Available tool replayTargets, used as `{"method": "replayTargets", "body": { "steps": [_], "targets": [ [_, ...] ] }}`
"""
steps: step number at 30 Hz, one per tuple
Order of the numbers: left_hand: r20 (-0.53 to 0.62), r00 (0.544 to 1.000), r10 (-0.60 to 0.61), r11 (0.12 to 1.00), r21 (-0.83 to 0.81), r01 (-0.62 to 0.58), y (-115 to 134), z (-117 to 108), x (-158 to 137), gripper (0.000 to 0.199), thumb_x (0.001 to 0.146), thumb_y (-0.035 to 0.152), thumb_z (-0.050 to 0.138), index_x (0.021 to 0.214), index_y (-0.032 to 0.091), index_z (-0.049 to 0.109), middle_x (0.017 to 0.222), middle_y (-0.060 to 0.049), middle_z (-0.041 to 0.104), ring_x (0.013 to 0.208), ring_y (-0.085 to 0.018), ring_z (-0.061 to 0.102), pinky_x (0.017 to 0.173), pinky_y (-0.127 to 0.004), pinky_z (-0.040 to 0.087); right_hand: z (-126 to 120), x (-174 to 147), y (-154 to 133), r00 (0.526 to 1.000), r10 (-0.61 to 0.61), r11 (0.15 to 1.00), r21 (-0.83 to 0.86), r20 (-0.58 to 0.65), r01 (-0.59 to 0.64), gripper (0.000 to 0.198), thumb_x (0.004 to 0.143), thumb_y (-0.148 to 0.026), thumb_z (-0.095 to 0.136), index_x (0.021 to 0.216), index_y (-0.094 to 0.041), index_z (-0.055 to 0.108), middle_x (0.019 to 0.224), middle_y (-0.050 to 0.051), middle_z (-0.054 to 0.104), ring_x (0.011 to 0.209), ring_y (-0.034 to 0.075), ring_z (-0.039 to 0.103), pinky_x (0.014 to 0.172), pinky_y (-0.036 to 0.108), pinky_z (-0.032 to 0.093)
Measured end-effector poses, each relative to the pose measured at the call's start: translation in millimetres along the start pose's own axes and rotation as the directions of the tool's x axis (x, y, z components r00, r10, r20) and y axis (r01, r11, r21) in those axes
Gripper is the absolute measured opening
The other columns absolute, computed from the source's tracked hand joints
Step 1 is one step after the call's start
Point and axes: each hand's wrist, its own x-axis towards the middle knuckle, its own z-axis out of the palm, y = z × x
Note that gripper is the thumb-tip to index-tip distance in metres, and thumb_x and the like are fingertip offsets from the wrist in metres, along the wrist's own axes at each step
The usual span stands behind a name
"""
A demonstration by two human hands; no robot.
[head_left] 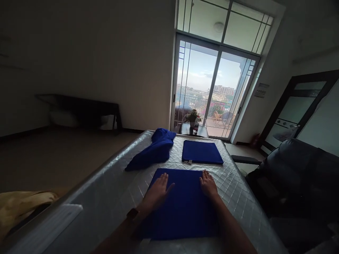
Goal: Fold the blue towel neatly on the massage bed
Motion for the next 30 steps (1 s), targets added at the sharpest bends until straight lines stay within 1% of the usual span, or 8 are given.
{"method": "replayTargets", "body": {
  "steps": [3, 6, 9, 12, 16, 21, 25, 30],
  "targets": [
    [0.078, 0.976, 0.205, 0.977, -0.073, -0.2, 36, 8, 10, 0.078, 0.09, 0.055, 0.003, 0.14, 0.006, 0.037, 0.148, -0.013, 0.037, 0.139, -0.02, 0.029, 0.116, -0.033, 0.027, 1, 0, 1, 1.0, -0.007, 1.0, 0.012, -0.008, 0.007, 0.063, 0.091, -0.043, 0.013, 0.147, -0.013, 0.016, 0.157, 0.007, 0.014, 0.145, 0.016, 0.009, 0.118, 0.036, 0.01],
    [0.11, 0.941, 0.321, 0.944, -0.123, -0.308, 77, 21, 31, 0.077, 0.089, 0.057, 0.006, 0.141, 0.011, 0.037, 0.148, -0.01, 0.037, 0.14, -0.018, 0.028, 0.117, -0.029, 0.026, 0, -1, 3, 1.0, -0.02, 1.0, 0.015, -0.002, 0.02, 0.063, 0.091, -0.041, 0.014, 0.147, -0.012, 0.016, 0.157, 0.008, 0.013, 0.145, 0.016, 0.009, 0.118, 0.035, 0.011],
    [0.106, 0.931, 0.349, 0.932, -0.142, -0.333, 109, 33, 53, 0.079, 0.088, 0.059, 0.004, 0.142, 0.01, 0.035, 0.149, -0.011, 0.034, 0.14, -0.018, 0.027, 0.117, -0.029, 0.026, 0, -3, 6, 0.999, -0.039, 0.999, 0.012, 0.014, 0.039, 0.061, 0.091, -0.038, 0.02, 0.147, -0.016, 0.02, 0.157, 0.005, 0.012, 0.145, 0.015, 0.008, 0.118, 0.033, 0.01],
    [0.089, 0.946, 0.312, 0.945, -0.13, -0.299, 119, 38, 63, 0.08, 0.088, 0.058, -0.001, 0.143, 0.01, 0.034, 0.149, -0.012, 0.035, 0.14, -0.019, 0.028, 0.116, -0.031, 0.028, 0, -4, 6, 0.999, -0.042, 0.999, 0.007, 0.015, 0.042, 0.061, 0.089, -0.036, 0.025, 0.147, -0.017, 0.02, 0.157, 0.004, 0.012, 0.145, 0.016, 0.008, 0.118, 0.033, 0.009],
    [0.058, 0.976, 0.208, 0.976, -0.076, -0.203, 97, 33, 59, 0.078, 0.089, 0.056, -0.003, 0.141, 0.015, 0.039, 0.148, -0.007, 0.039, 0.139, -0.02, 0.03, 0.116, -0.032, 0.026, 0, -3, 3, 1.0, -0.023, 1.0, 0.014, -0.002, 0.023, 0.062, 0.091, -0.04, 0.016, 0.147, -0.013, 0.019, 0.157, 0.007, 0.015, 0.145, 0.018, 0.01, 0.118, 0.035, 0.01],
    [0.018, 0.998, 0.058, 0.998, 0.006, -0.058, 38, 18, 47, 0.075, 0.091, 0.052, 0.001, 0.14, 0.008, 0.038, 0.148, -0.009, 0.038, 0.139, -0.022, 0.03, 0.115, -0.034, 0.023, 0, -1, 1, 1.0, -0.004, 0.999, 0.033, -0.008, 0.004, 0.063, 0.091, -0.042, 0.013, 0.147, -0.014, 0.016, 0.157, 0.007, 0.015, 0.145, 0.017, 0.011, 0.118, 0.036, 0.01],
    [-0.018, 0.998, -0.061, 0.996, 0.068, 0.063, -3, 6, 36, 0.072, 0.093, 0.045, 0.001, 0.138, 0.002, 0.037, 0.148, -0.013, 0.038, 0.139, -0.021, 0.031, 0.115, -0.034, 0.021, -1, -2, 1, 1.0, 0.006, 0.999, 0.039, 0.0, -0.006, 0.063, 0.092, -0.042, 0.014, 0.147, -0.014, 0.017, 0.157, 0.007, 0.015, 0.145, 0.016, 0.011, 0.118, 0.035, 0.01],
    [-0.067, 0.992, -0.109, 0.986, 0.119, 0.116, -17, 2, 24, 0.07, 0.094, 0.045, 0.006, 0.139, 0.001, 0.036, 0.148, -0.016, 0.036, 0.139, -0.02, 0.029, 0.115, -0.031, 0.018, -5, -3, -3, 1.0, 0.019, 0.999, 0.041, 0.003, -0.019, 0.062, 0.092, -0.041, 0.016, 0.147, -0.013, 0.019, 0.156, 0.008, 0.017, 0.145, 0.015, 0.012, 0.117, 0.033, 0.01]
  ]
}}
